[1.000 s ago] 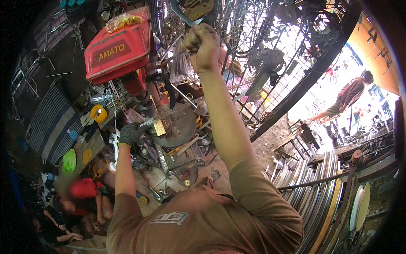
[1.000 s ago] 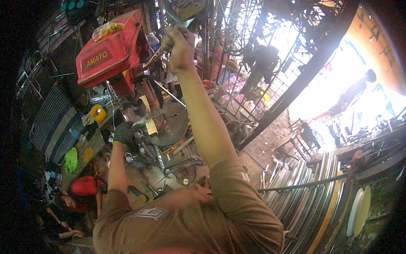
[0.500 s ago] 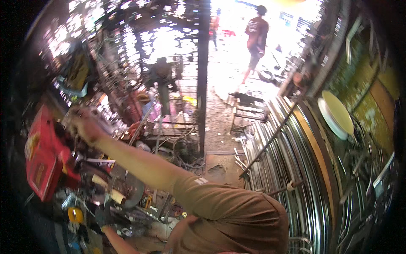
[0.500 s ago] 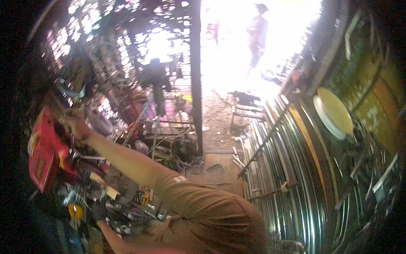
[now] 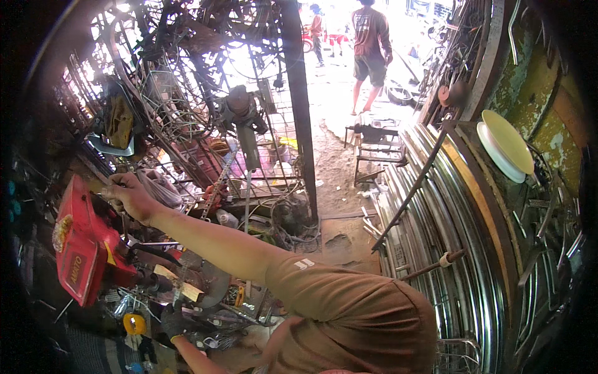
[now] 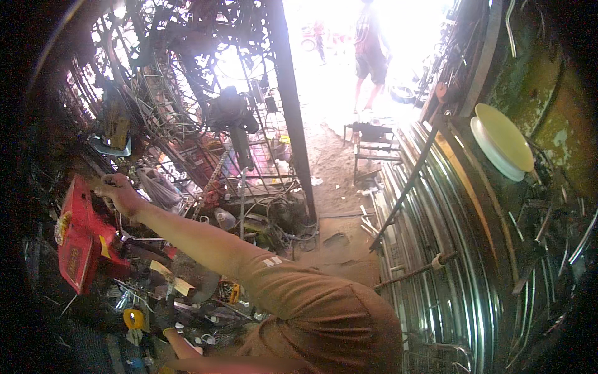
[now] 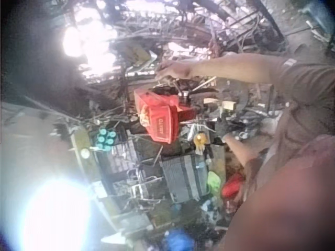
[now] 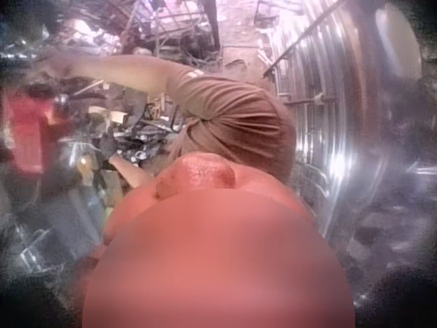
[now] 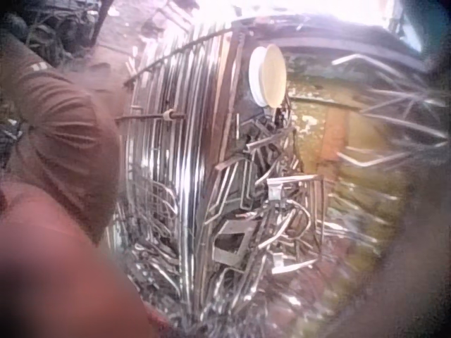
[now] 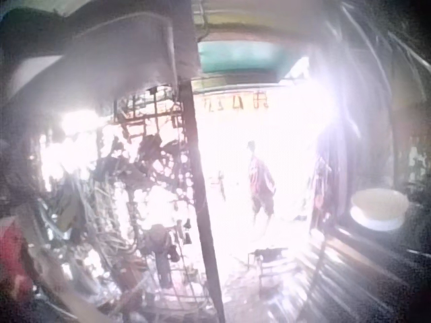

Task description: The person operates a red AMATO drill press in a workshop, repeatedly lowering the lever to drill into a small metal piece clamped to the table. The operator uses both hands to control the lever and the workpiece while others are visible in the background.

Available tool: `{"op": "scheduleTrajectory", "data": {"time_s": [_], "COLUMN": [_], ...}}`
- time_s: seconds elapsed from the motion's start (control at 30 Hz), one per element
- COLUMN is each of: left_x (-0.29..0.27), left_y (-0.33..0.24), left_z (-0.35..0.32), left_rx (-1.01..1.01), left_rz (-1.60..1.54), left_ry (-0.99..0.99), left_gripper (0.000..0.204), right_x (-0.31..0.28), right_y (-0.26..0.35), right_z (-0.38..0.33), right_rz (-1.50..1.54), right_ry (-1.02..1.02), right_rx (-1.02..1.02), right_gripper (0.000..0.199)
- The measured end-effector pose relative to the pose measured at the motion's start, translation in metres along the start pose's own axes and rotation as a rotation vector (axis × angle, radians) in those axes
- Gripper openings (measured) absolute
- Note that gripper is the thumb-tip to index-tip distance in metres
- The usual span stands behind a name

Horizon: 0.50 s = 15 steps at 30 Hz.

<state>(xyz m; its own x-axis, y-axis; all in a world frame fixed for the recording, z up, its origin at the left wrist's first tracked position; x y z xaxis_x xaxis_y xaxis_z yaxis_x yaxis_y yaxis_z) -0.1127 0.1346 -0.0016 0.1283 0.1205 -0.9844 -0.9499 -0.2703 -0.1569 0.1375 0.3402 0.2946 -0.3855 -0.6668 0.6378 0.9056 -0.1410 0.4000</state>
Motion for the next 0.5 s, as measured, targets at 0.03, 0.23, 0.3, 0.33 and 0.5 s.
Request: {"op": "scheduleTrajectory", "data": {"time_s": [0.03, 0.23, 0.3, 0.33, 0.5], "left_x": [-0.003, -0.014, -0.014, -0.011, -0.02], "left_y": [-0.001, -0.024, -0.025, -0.022, -0.026], "left_z": [0.0, -0.001, -0.003, -0.005, -0.019], "left_rx": [-0.014, -0.061, -0.152, -0.28, -0.293], "left_rz": [-0.021, 0.179, 0.22, 0.225, -0.07], "left_ry": [-0.024, 0.011, 0.11, 0.179, 0.004], "left_gripper": [0.049, 0.04, 0.049, 0.057, 0.073], "right_x": [0.003, 0.013, 0.006, 0.005, -0.016], "right_y": [0.002, 0.032, 0.036, 0.039, 0.05], "right_z": [0.0, -0.007, -0.01, -0.012, -0.006], "right_rz": [-0.012, -0.234, -0.488, -0.454, -0.458], "right_ry": [-0.002, 0.077, 0.056, 0.078, 0.263], "right_rx": [0.022, -0.168, -0.177, -0.214, -0.214], "right_gripper": [0.014, 0.015, 0.015, 0.016, 0.021]}}
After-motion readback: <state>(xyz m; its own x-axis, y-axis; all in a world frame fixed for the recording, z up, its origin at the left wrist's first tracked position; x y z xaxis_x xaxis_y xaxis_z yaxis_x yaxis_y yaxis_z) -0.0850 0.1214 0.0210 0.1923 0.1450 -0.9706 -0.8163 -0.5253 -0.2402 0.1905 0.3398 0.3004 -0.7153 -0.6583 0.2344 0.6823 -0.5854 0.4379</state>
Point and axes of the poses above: each hand's wrist, its own z-axis towards the middle knuckle, its own x-axis out of the palm, y = z × x, the point moved 4 cm from there along z, towards the middle knuckle, and after that the axes turned 10 degrees about -x, right-handed, at the moved point
